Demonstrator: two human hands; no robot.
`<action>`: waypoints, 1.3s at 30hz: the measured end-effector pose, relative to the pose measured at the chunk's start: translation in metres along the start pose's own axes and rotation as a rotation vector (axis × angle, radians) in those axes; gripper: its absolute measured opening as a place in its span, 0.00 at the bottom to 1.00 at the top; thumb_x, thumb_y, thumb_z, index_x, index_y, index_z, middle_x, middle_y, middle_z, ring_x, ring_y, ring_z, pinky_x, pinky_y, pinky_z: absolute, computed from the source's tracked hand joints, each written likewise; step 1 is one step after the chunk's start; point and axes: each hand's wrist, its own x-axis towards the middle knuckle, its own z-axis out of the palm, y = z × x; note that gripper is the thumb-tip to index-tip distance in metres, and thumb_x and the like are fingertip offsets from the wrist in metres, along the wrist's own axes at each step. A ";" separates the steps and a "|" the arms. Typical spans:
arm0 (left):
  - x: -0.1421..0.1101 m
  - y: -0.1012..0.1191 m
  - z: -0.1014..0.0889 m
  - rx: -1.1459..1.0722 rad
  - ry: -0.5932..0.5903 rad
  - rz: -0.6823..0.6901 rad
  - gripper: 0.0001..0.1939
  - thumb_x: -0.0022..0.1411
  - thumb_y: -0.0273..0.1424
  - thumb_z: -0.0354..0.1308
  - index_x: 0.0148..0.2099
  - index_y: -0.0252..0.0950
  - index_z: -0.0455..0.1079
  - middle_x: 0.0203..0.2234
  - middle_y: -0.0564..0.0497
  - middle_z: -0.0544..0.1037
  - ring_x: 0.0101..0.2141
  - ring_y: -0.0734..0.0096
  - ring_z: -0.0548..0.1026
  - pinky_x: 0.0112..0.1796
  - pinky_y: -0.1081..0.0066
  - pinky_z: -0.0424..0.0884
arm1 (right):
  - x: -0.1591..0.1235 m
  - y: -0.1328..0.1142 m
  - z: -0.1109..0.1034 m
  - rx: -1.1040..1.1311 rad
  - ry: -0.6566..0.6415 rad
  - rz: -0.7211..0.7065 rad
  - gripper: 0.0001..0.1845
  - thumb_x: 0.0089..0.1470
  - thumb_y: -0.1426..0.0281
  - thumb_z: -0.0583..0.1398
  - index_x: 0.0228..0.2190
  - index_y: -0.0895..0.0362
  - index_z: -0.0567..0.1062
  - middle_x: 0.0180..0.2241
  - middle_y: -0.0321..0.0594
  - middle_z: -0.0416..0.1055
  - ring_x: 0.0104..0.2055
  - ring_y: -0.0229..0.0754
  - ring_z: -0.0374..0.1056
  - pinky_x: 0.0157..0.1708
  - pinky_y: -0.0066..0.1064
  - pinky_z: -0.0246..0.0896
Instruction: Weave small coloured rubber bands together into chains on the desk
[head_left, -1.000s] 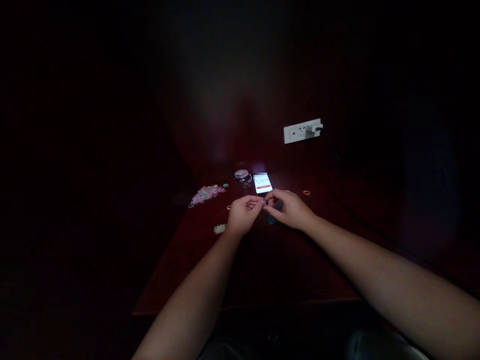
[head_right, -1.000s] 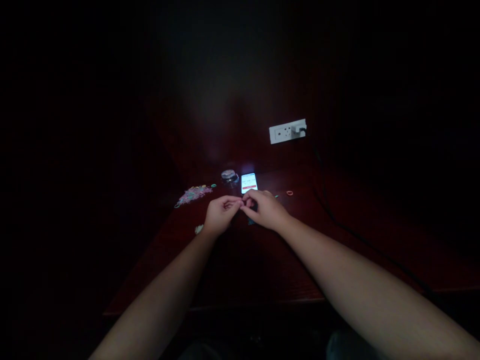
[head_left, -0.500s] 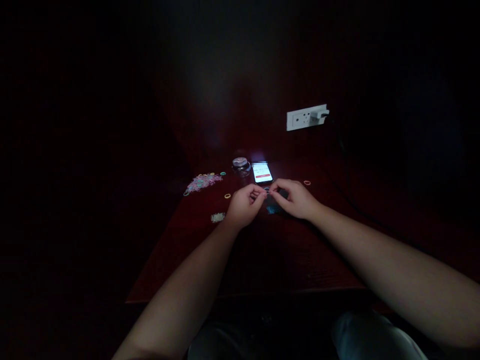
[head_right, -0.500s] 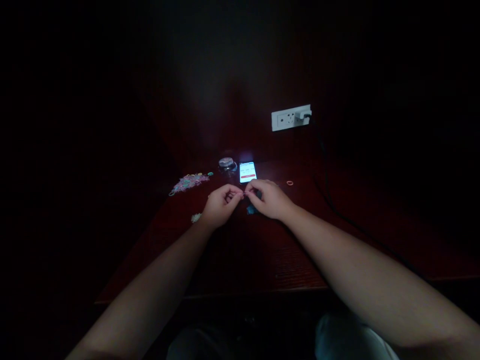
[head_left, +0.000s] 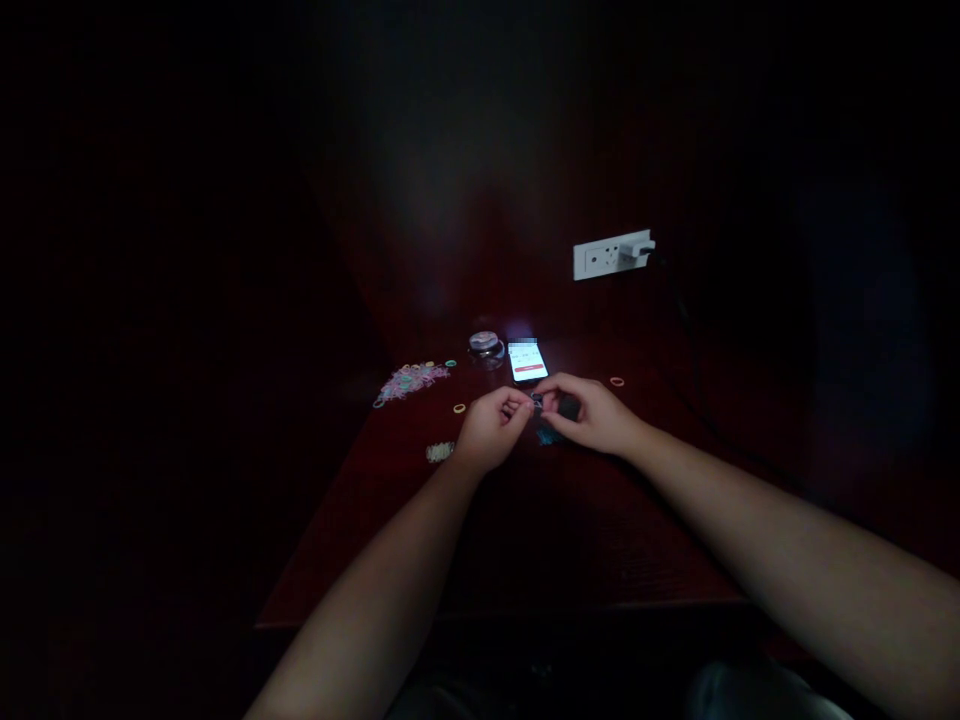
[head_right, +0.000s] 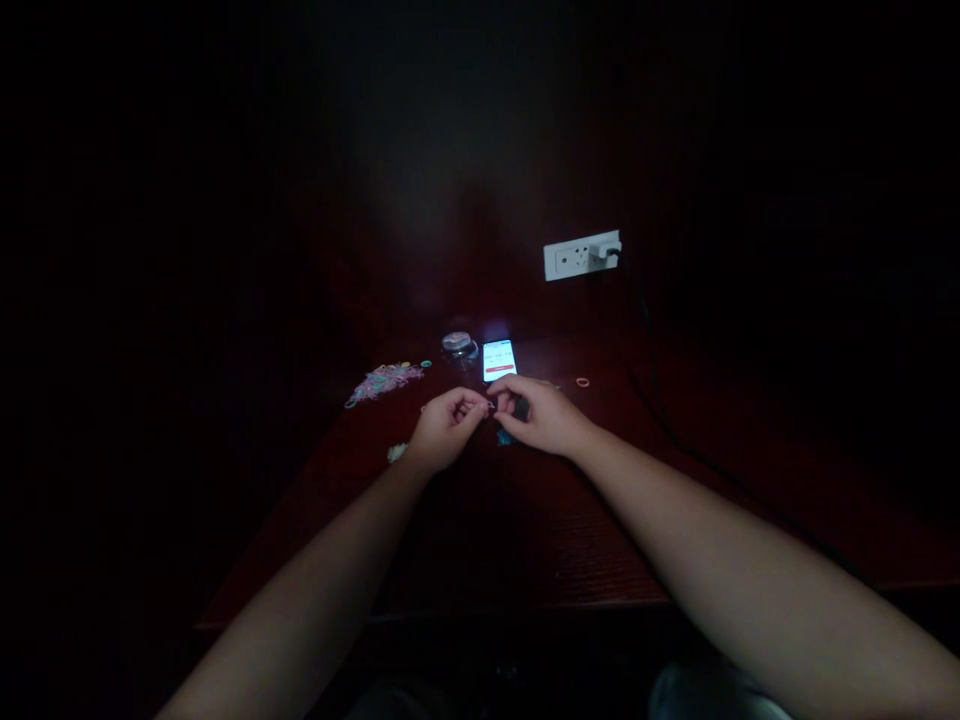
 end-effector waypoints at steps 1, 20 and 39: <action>0.000 0.000 0.000 -0.007 -0.008 -0.002 0.09 0.60 0.34 0.56 0.37 0.33 0.72 0.29 0.49 0.77 0.29 0.74 0.72 0.29 0.76 0.66 | 0.000 0.000 0.001 -0.008 -0.006 -0.005 0.09 0.51 0.73 0.59 0.38 0.57 0.72 0.31 0.40 0.72 0.32 0.39 0.69 0.35 0.30 0.64; -0.001 0.003 0.000 -0.045 -0.059 0.018 0.09 0.60 0.33 0.57 0.37 0.32 0.72 0.28 0.50 0.76 0.28 0.76 0.71 0.29 0.76 0.66 | -0.001 0.002 -0.001 -0.043 0.016 0.057 0.04 0.54 0.72 0.58 0.29 0.58 0.73 0.28 0.39 0.72 0.30 0.39 0.67 0.32 0.29 0.62; -0.001 -0.001 0.001 -0.034 -0.030 0.022 0.11 0.60 0.34 0.57 0.41 0.33 0.73 0.32 0.48 0.78 0.32 0.73 0.73 0.31 0.75 0.68 | -0.001 0.003 0.001 -0.011 -0.005 0.075 0.04 0.53 0.72 0.57 0.30 0.58 0.73 0.28 0.39 0.71 0.31 0.38 0.67 0.32 0.29 0.62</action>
